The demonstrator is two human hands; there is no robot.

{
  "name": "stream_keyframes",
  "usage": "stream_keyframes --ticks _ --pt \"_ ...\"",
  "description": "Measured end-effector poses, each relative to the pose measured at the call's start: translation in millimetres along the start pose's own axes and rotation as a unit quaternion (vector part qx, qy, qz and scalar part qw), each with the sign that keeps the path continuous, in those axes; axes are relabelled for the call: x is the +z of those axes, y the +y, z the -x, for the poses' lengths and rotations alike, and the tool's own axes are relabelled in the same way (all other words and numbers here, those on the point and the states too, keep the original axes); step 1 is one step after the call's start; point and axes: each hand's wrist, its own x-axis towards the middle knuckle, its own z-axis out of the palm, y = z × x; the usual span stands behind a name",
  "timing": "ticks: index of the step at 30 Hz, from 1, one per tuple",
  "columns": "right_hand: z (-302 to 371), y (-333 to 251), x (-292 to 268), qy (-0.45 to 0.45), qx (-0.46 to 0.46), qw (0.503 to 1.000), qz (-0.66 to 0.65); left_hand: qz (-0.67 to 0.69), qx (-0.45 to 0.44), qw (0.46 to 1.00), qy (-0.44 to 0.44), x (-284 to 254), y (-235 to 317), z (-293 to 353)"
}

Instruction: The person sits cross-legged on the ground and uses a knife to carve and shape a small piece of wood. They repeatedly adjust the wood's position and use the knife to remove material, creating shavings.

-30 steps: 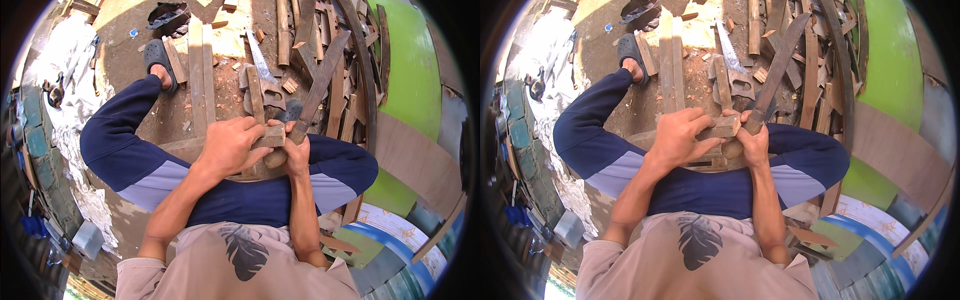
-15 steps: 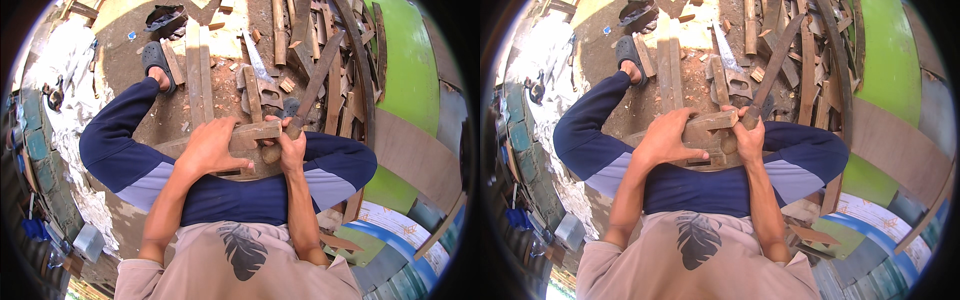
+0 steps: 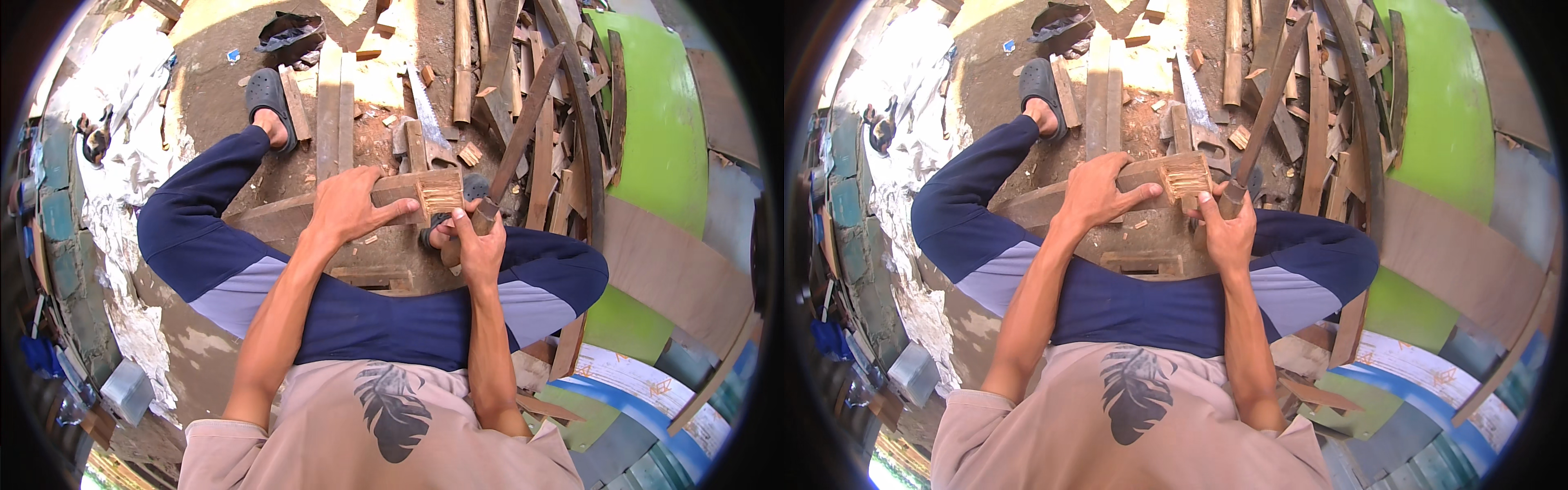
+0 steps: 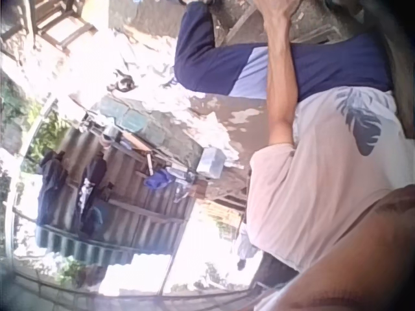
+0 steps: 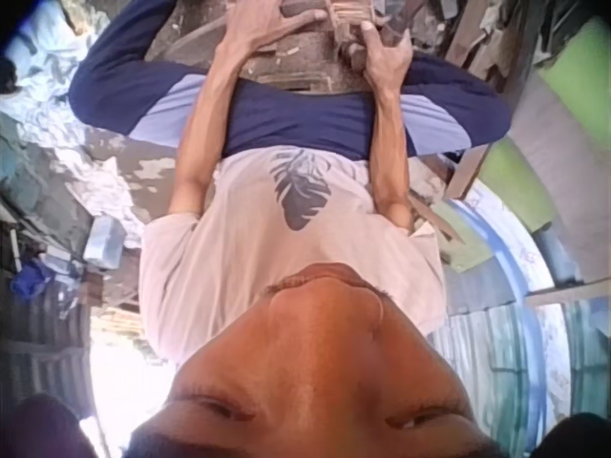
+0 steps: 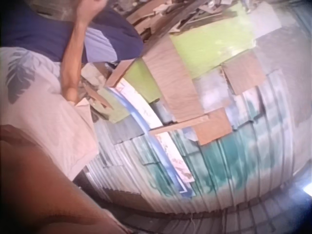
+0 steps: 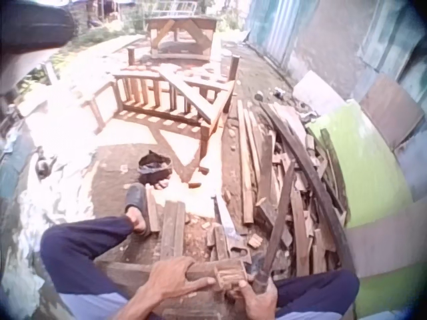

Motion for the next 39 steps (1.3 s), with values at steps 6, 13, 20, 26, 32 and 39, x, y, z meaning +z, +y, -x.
stream_keyframes --ticks 6,13,20,26,32,39 --pt "22 -15 -11 0.066 -0.127 0.95 0.276 -0.009 -0.043 0.997 -0.058 -1 1 -16" --pt "57 -2 -11 0.05 -0.149 0.925 0.347 0.051 -0.018 0.998 -0.03 2 15 -27" --pt "51 -17 -16 0.123 -0.228 0.867 0.425 0.051 -0.011 0.997 -0.051 -6 31 -29" --pt "48 -18 -19 0.111 -0.272 0.839 0.459 0.046 -0.027 0.994 -0.096 -9 35 -31" --pt "43 -25 -21 0.14 -0.191 0.849 0.472 0.054 -0.016 0.997 -0.059 -4 32 -32" --pt "53 -20 -1 0.147 -0.188 0.862 0.447 0.064 -0.01 0.996 -0.055 -3 31 -33"
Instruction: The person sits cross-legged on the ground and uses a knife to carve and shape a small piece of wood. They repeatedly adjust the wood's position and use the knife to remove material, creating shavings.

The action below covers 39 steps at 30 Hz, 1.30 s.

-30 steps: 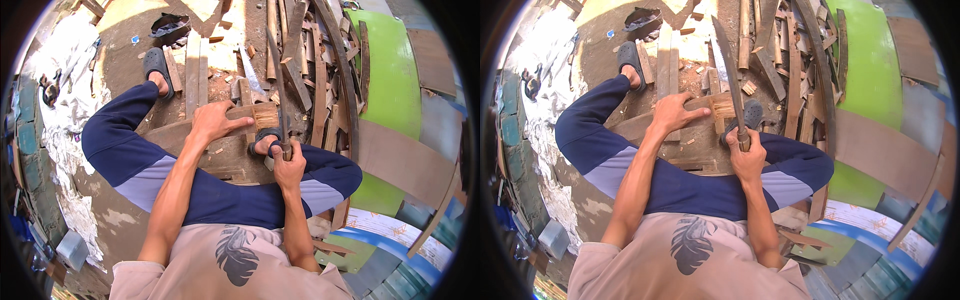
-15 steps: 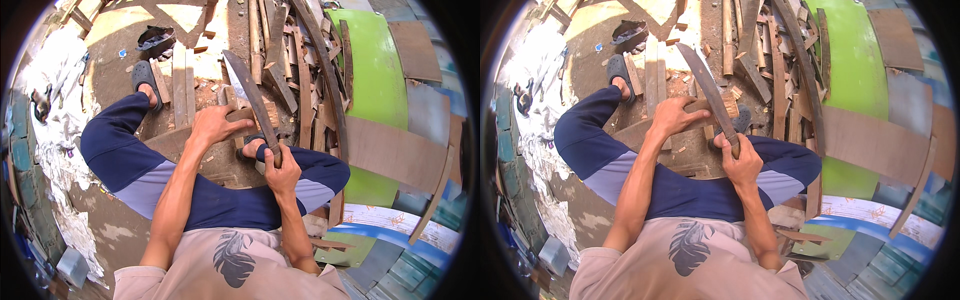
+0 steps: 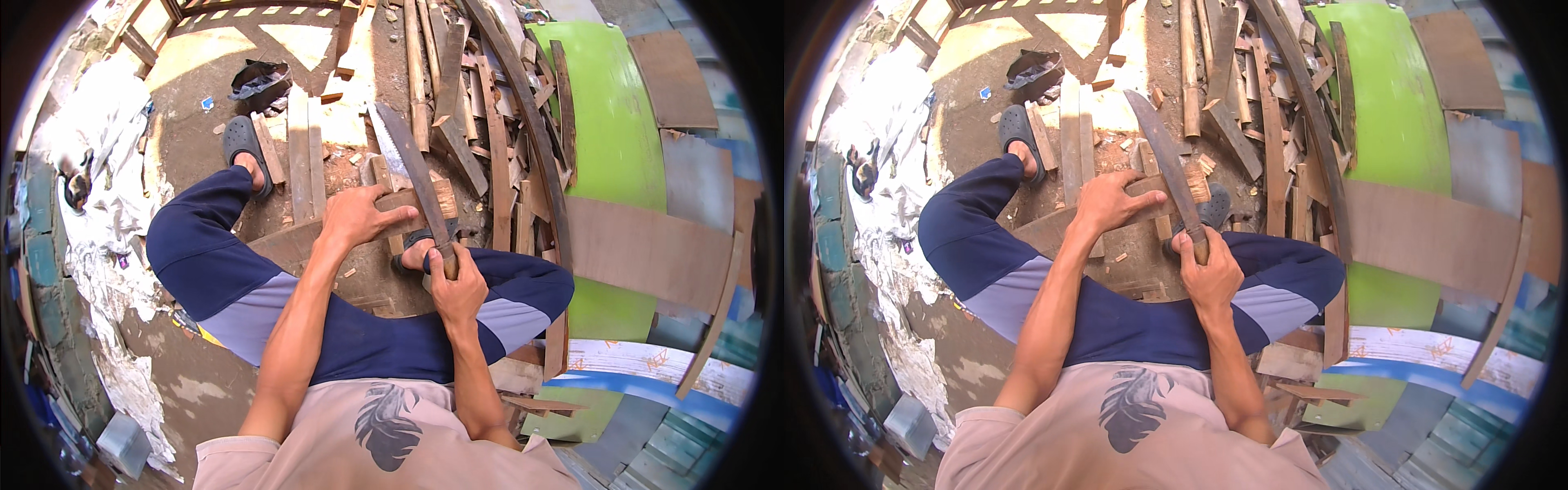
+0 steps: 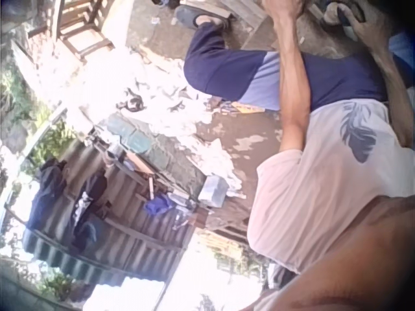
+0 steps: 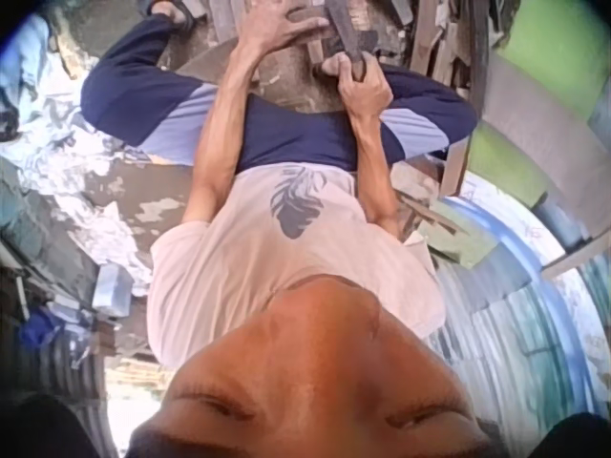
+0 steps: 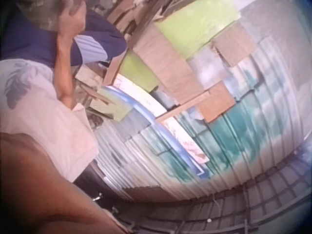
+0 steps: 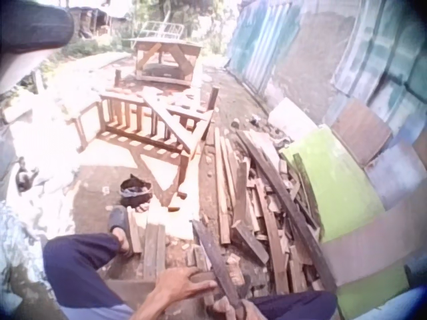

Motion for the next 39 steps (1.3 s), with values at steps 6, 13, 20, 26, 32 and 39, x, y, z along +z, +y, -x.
stream_keyframes --ticks 6,13,20,26,32,39 --pt "4 4 2 0.002 -0.014 1.0 -0.011 0.0 0.038 0.998 0.042 15 -11 -1" --pt "3 3 -2 -0.002 -0.044 0.999 0.01 0.012 0.047 0.998 0.027 17 -15 -1" --pt "-6 6 -14 0.016 -0.02 0.999 0.045 0.018 0.058 0.997 0.049 19 -14 -1" --pt "-2 20 -27 -0.078 0.055 0.975 -0.2 -0.009 0.007 1.0 -0.014 6 2 3" --pt "-18 24 -38 -0.183 0.227 0.851 -0.437 -0.013 -0.001 0.999 -0.03 3 0 6" --pt "-5 36 -24 -0.163 0.19 0.817 -0.519 -0.02 0.005 1.0 -0.024 3 3 9"
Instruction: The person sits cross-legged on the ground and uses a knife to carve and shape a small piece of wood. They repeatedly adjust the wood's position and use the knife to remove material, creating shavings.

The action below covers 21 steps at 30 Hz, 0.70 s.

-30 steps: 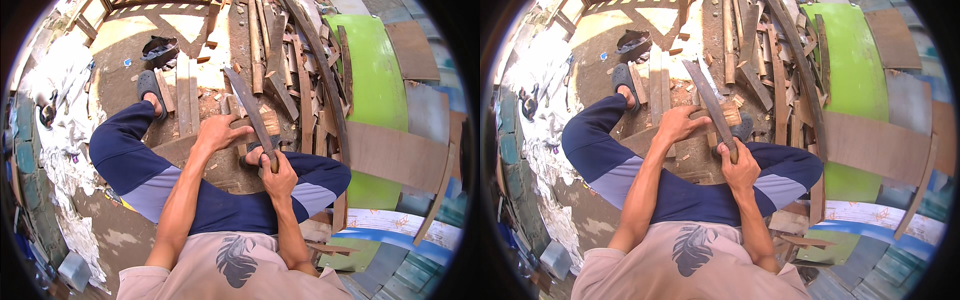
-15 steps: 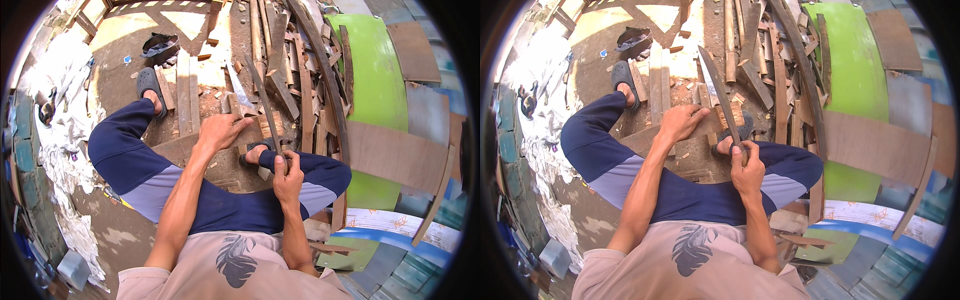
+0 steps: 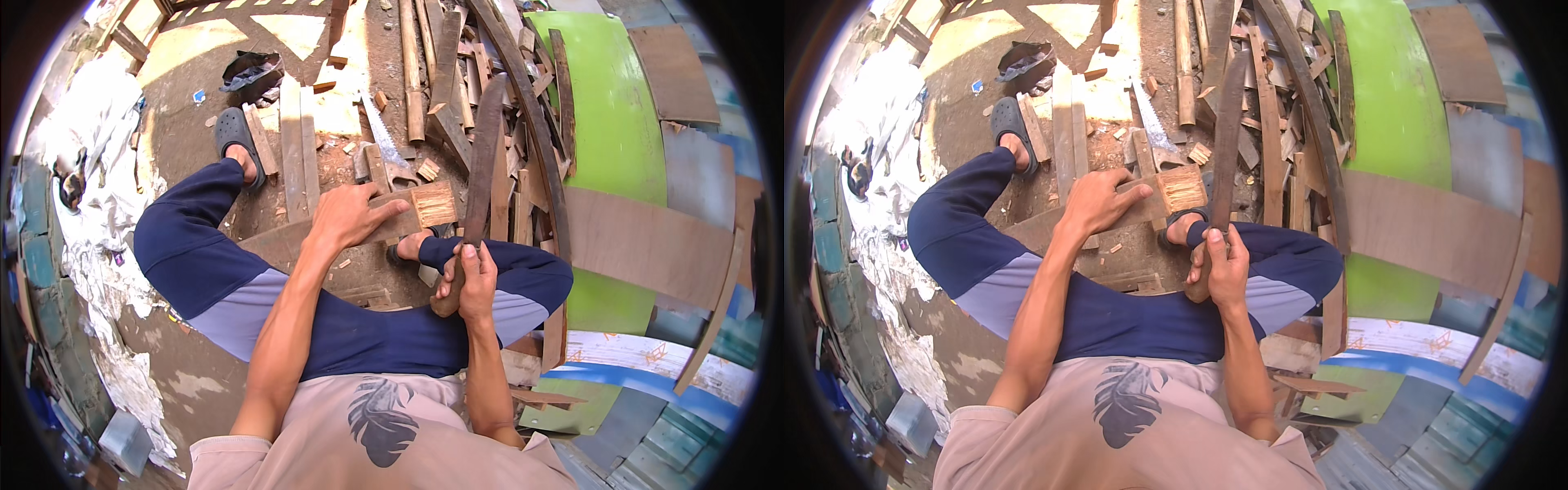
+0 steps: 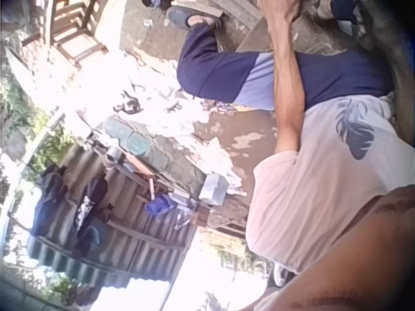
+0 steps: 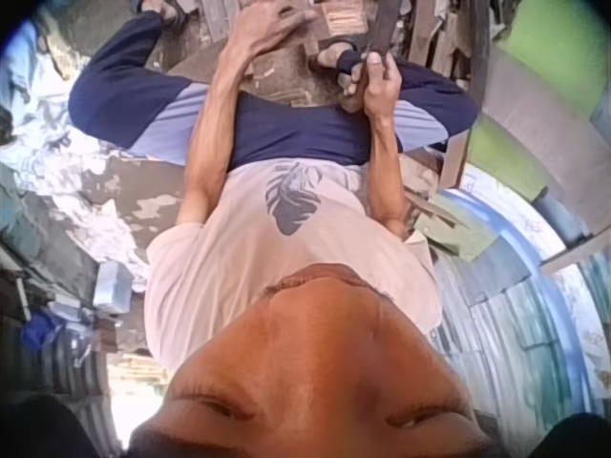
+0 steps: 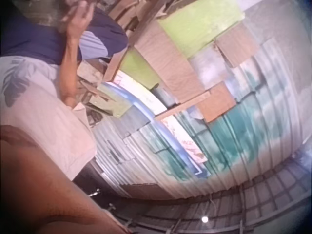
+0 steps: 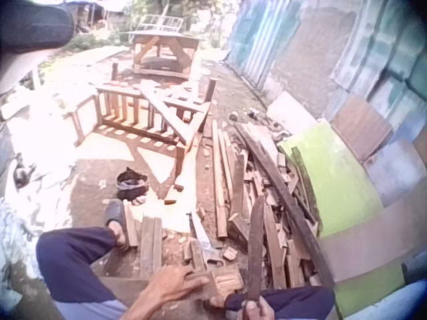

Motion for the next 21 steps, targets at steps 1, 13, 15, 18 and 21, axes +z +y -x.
stream_keyframes --ticks 1,13,15,18,21 --pt "0 -4 3 -0.003 0.031 0.997 0.066 0.007 0.012 1.0 0.016 1 -2 2" --pt "4 -14 -7 0.024 0.025 0.999 0.028 0.001 0.005 1.0 0.018 4 -5 3" --pt "5 -10 -6 0.017 0.003 1.0 -0.007 -0.004 0.003 1.0 0.017 8 -7 4" --pt "3 -18 -3 -0.029 0.085 0.989 0.115 -0.018 -0.008 1.0 -0.005 3 0 3" --pt "6 -17 5 0.01 0.042 0.996 0.077 -0.015 -0.007 1.0 -0.008 1 -2 5"
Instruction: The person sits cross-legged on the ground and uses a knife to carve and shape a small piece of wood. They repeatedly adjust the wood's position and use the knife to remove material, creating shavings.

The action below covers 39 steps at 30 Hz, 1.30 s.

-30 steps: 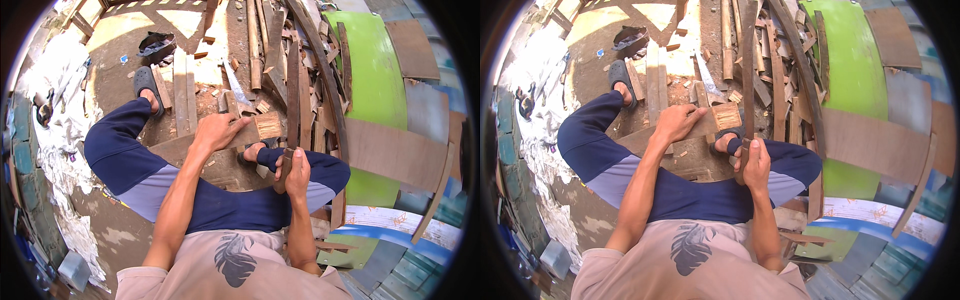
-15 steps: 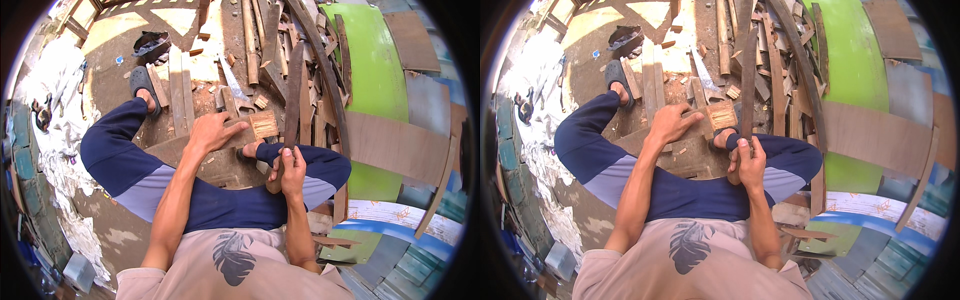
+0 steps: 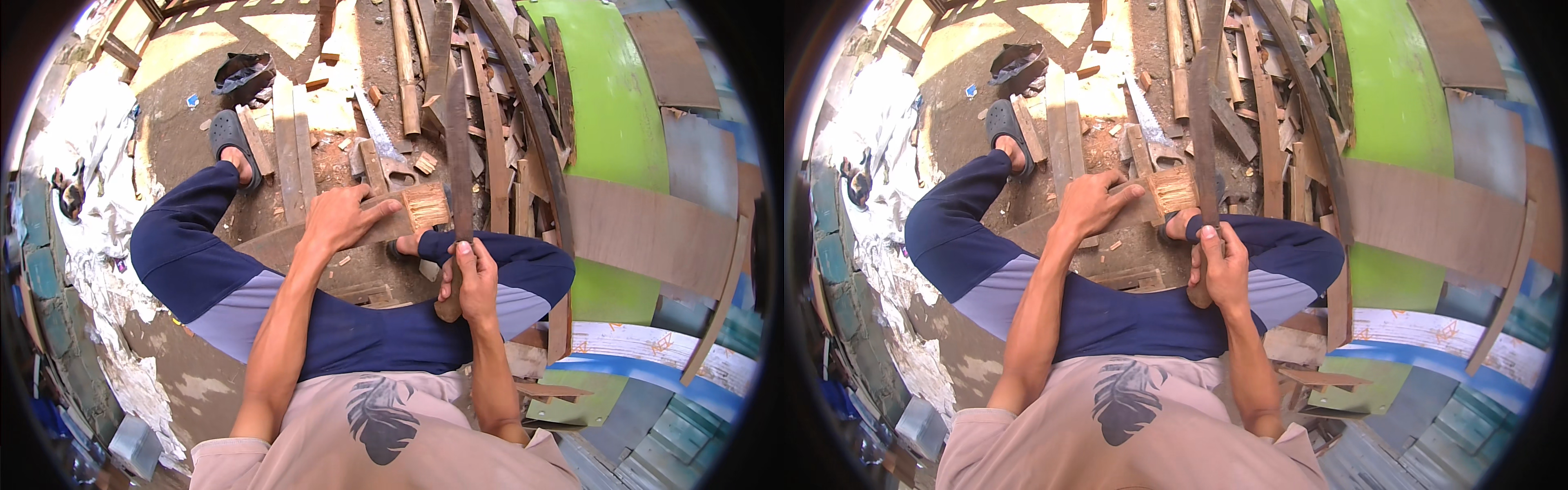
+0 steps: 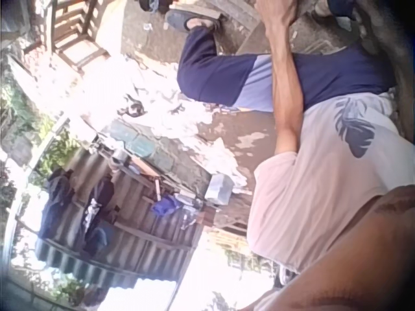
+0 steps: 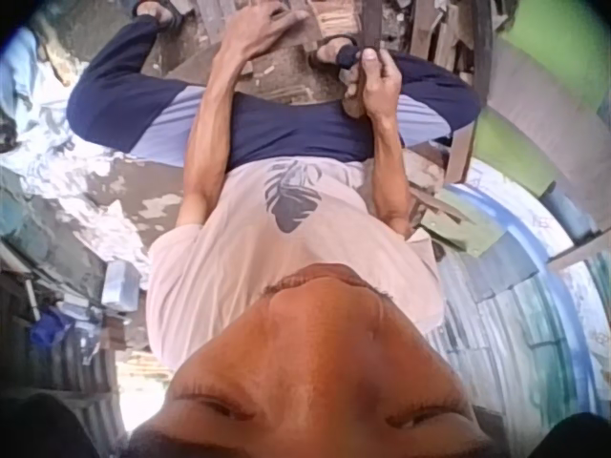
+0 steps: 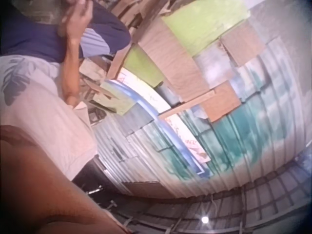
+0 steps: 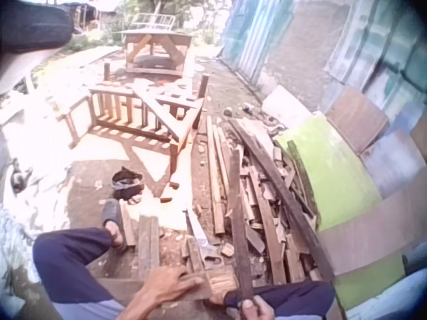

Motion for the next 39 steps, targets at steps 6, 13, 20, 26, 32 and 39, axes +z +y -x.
stream_keyframes --ticks 6,13,20,26,32,39 --pt "5 2 0 -0.04 0.051 0.996 0.06 -0.006 0.001 1.0 0.005 0 1 1" --pt "11 4 4 -0.008 0.045 0.999 0.016 0.0 -0.007 1.0 -0.001 0 -2 1" --pt "13 8 -2 -0.006 0.012 1.0 0.025 0.0 0.0 1.0 0.013 -1 -4 0" --pt "22 3 -3 0.017 -0.022 1.0 0.008 0.014 0.007 0.999 0.028 1 -6 -1" --pt "25 1 -1 0.027 -0.039 0.998 0.047 0.008 -0.004 1.0 0.01 0 -3 3" --pt "27 -5 -1 0.036 -0.026 0.994 0.103 0.012 -0.016 1.0 0.003 -8 -2 -2"
